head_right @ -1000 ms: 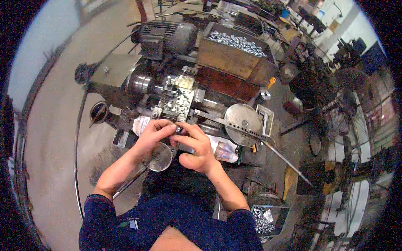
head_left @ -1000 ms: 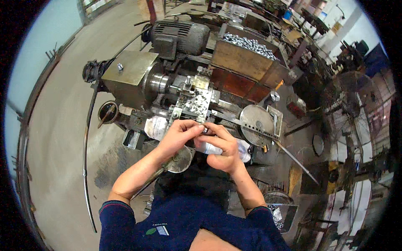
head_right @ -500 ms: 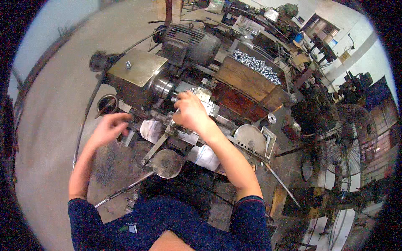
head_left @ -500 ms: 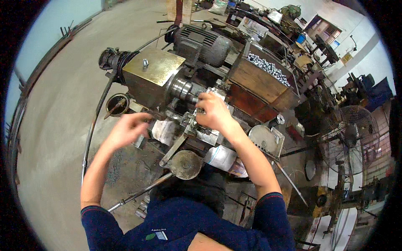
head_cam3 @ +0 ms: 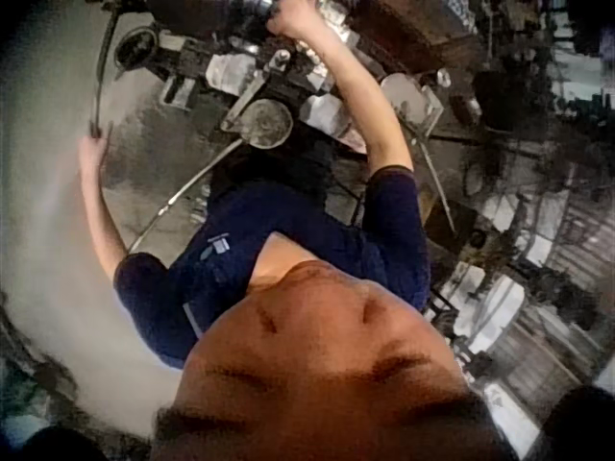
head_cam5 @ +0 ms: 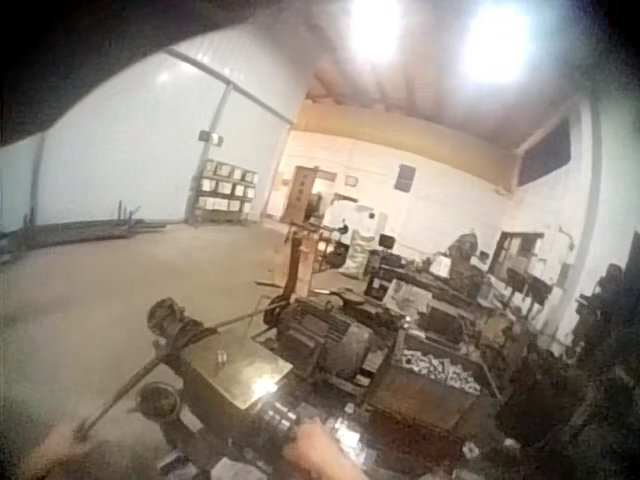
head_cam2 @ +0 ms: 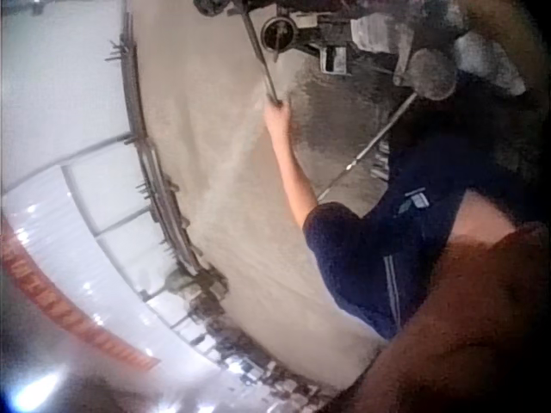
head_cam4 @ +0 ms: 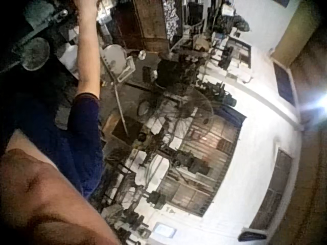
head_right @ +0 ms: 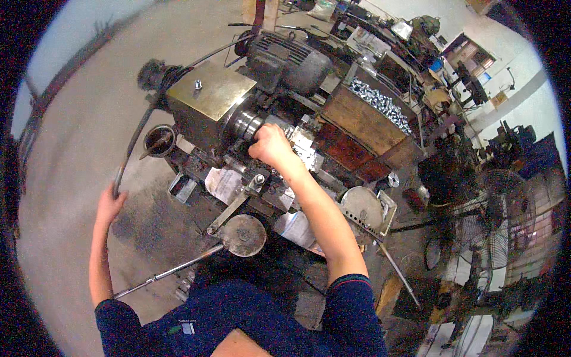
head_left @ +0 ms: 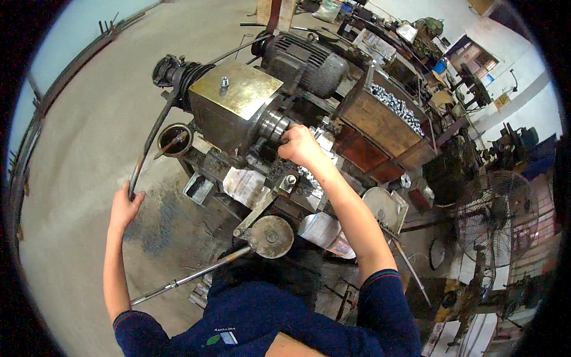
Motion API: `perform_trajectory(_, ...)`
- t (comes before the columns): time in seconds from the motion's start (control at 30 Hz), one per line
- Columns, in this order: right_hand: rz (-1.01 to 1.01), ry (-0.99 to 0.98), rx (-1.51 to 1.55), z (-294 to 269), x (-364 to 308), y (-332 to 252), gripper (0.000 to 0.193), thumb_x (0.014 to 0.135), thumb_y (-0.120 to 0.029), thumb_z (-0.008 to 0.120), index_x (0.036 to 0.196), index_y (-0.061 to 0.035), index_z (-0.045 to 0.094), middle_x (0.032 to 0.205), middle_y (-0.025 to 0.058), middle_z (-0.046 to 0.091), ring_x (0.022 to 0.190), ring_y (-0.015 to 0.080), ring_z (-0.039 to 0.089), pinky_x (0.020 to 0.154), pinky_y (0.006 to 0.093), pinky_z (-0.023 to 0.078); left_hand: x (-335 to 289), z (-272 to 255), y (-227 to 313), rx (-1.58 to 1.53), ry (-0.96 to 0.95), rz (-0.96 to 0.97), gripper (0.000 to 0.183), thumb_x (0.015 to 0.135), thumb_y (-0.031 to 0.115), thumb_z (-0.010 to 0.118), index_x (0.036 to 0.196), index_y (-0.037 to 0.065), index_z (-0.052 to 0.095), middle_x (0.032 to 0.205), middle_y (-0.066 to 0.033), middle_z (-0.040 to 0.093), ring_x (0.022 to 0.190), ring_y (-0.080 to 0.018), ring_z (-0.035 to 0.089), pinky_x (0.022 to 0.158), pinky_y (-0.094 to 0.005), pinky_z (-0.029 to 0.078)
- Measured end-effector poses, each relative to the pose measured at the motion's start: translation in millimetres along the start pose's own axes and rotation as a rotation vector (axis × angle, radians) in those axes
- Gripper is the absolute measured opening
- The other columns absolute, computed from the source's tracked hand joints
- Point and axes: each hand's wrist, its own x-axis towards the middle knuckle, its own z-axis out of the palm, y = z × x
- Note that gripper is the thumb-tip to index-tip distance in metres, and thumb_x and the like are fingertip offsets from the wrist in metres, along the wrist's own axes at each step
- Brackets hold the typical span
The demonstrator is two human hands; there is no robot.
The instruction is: The person operates a lathe to process small metal parts, taking a piece from a bin, securing it in the machine, engaging the cutting tool using levers, and then placing the finished part into a separate collection basket.
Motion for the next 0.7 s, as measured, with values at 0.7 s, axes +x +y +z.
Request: perform_trajectory(0.7, -0.087, 0.23, 0.02, -26.7, -21.6, -9.0, 0.019, 0.053, -0.013, 0.06, 0.069, -0.0027, 0.062, 0.119, 0.0222, 0.05, 0.099, 0.0367, 0.054, 0.084, 0.0368, 0.045, 112.3, -26.3, -66.0, 0.316, 0.378, -0.021, 0.033, 0.075, 0.024, 0.058, 0.105, 0.01, 0.061, 0.092, -0.0146, 0.064, 0.087, -0.031, 0.061, 0.079, -0.0398, 0.047)
